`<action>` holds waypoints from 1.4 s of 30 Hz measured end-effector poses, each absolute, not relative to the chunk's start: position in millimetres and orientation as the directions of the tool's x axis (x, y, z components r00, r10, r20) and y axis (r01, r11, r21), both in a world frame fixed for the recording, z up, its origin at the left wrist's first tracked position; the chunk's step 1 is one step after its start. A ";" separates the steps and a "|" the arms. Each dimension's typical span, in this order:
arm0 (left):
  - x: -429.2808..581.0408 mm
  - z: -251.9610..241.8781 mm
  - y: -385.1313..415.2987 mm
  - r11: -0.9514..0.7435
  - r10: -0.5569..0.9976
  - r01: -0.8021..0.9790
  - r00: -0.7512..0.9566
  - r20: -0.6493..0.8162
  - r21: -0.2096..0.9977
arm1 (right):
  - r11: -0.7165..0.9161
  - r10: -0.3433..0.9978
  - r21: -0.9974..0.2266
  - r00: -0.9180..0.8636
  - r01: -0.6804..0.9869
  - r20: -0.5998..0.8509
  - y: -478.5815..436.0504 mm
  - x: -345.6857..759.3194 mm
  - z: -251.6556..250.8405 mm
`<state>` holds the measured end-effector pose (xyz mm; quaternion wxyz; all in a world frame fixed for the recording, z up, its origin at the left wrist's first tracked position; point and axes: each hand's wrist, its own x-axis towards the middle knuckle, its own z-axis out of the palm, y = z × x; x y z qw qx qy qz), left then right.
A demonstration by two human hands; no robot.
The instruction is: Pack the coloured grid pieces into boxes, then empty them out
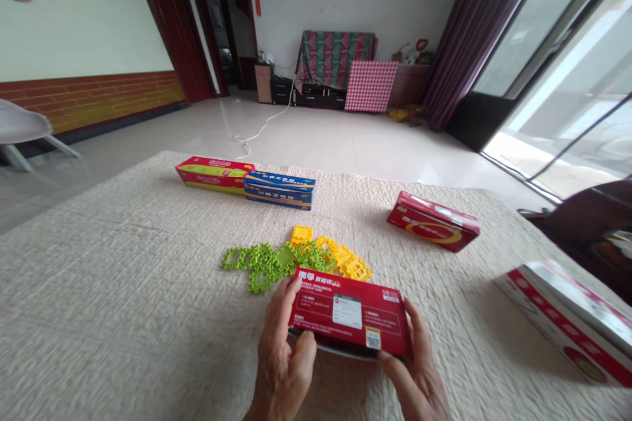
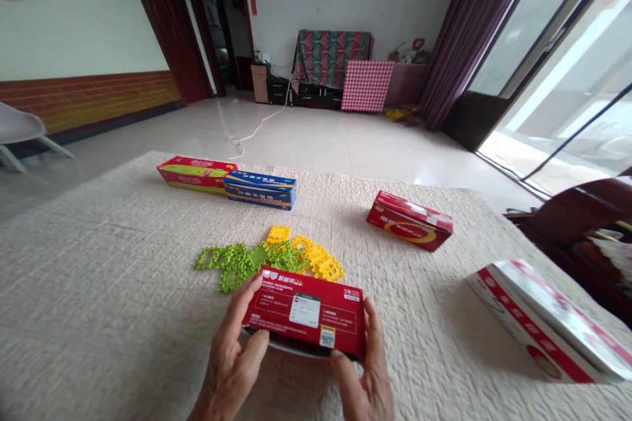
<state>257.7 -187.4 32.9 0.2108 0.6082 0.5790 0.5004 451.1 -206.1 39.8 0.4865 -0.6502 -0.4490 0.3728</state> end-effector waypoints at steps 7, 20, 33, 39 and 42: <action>258.3 34.1 -188.0 -0.167 0.941 0.378 -0.216 0.262 0.911 | -0.124 0.961 -0.979 0.266 0.161 -0.078 -207.7 452.2 50.0; 254.6 25.9 -187.7 -0.180 0.940 0.436 -0.189 0.285 0.882 | -0.055 0.998 -0.980 0.050 0.189 -0.047 -209.3 477.7 31.9; 252.2 29.8 -186.3 -0.271 0.911 0.498 -0.143 0.386 0.824 | 0.310 0.886 -0.661 0.045 0.683 0.462 -204.7 475.6 40.8; 257.4 32.9 -188.4 -0.262 0.919 0.478 -0.142 0.368 0.838 | 0.209 0.895 -0.732 0.174 0.648 0.410 -206.3 487.5 55.0; 260.5 33.1 -189.9 -0.246 0.921 0.461 -0.164 0.354 0.853 | 0.100 0.912 -0.817 0.277 0.568 0.304 -207.1 489.2 59.8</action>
